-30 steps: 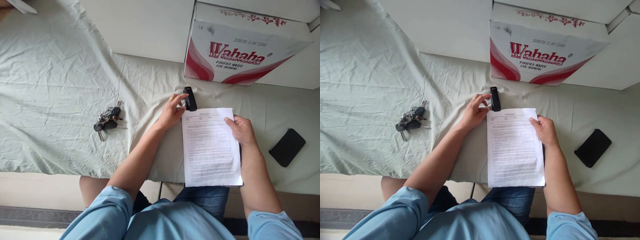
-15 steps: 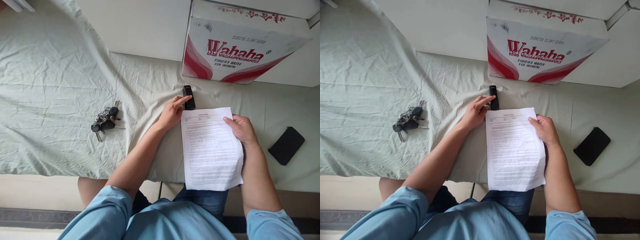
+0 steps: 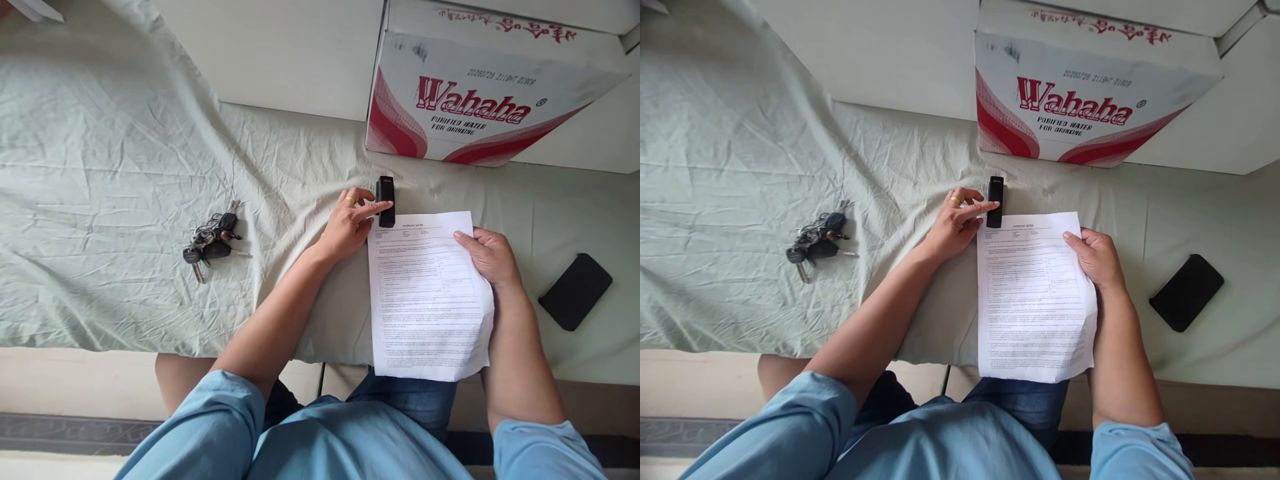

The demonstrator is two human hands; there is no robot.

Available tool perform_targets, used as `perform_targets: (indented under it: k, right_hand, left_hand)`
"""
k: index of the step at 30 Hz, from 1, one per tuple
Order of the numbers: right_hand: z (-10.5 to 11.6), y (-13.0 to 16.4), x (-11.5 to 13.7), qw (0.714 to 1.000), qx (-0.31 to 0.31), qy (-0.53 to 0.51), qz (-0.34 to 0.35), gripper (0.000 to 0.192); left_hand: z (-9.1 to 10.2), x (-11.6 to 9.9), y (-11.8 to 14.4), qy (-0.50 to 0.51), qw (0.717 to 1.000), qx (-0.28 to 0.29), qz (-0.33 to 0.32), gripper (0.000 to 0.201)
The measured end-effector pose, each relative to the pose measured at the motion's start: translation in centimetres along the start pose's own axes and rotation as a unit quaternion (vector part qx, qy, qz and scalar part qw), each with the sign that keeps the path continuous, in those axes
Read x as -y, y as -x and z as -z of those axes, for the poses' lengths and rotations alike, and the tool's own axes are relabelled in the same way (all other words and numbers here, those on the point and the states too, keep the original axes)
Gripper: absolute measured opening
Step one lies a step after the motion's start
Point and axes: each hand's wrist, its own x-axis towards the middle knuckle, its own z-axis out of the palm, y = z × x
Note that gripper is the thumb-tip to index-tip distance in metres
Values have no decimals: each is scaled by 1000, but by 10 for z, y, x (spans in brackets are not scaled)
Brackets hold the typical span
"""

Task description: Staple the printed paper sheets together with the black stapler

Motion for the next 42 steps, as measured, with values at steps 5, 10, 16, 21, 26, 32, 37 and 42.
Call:
perform_targets:
  k: [5, 10, 16, 21, 26, 32, 37, 42]
  right_hand:
    - [2, -1, -3, 1000, 2, 5, 10, 49]
    - [4, 1, 0, 1000, 3, 31, -8, 46]
    - [6, 0, -1, 1000, 1, 25, -18, 49]
    - [9, -3, -5, 1000, 6, 10, -19, 47]
    - [10, -3, -9, 999, 6, -12, -35, 48]
    - [0, 1, -4, 997, 24, -63, -25, 64]
    - [1, 12, 5, 990, 101, -93, -23, 55]
    - [6, 20, 0, 981, 163, -89, -50, 47]
  left_hand:
    - [-7, -5, 5, -86, 996, -17, 11, 65]
    - [-12, -8, 10, -126, 992, -11, 25, 64]
    - [-12, -4, 10, -54, 998, -30, -20, 52]
    - [-13, -4, 9, -32, 999, -35, 12, 48]
    - [-13, -16, 10, -87, 994, -20, 62, 42]
    - [-12, -29, 11, -92, 992, 7, 83, 48]
    - [-14, -18, 10, 49, 995, -25, 83, 49]
    - [-8, -13, 9, 275, 952, -74, 114, 71]
